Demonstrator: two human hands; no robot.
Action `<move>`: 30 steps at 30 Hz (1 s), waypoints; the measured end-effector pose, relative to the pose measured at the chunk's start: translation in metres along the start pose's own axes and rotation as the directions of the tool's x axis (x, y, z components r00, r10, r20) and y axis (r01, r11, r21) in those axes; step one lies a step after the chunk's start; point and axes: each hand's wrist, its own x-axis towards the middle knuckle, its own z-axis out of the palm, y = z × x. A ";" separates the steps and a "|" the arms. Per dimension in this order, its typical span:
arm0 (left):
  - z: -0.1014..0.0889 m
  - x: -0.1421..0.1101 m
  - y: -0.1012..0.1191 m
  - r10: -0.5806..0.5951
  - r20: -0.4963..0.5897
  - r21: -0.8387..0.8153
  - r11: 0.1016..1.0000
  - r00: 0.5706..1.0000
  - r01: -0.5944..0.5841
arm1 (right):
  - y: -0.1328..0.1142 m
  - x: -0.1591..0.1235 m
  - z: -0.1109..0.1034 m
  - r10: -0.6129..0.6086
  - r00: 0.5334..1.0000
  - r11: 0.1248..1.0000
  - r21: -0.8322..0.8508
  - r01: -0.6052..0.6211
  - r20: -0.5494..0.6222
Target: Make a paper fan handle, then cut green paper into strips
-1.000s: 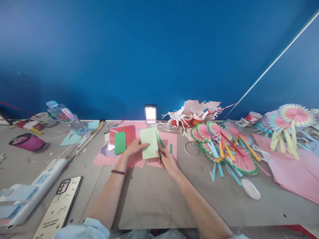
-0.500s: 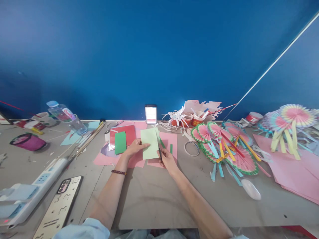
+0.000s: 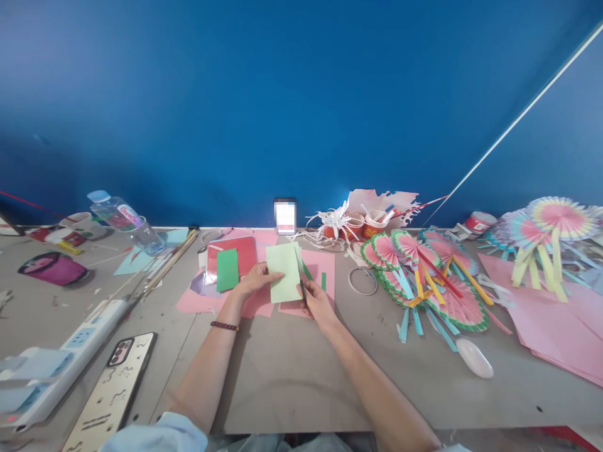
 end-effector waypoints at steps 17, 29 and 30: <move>-0.001 -0.001 0.000 0.005 0.010 0.006 1.000 1.000 -0.005 | -0.005 -0.004 0.004 -0.019 1.000 0.999 0.045 0.019 -0.020; 0.000 -0.002 0.000 0.001 0.062 0.046 0.999 0.998 -0.004 | 0.002 0.002 0.000 -0.046 0.999 0.996 0.076 0.047 -0.008; 0.000 -0.002 0.000 0.002 0.062 0.048 0.999 0.998 -0.005 | 0.003 0.002 0.000 -0.050 0.999 0.996 0.071 0.050 -0.007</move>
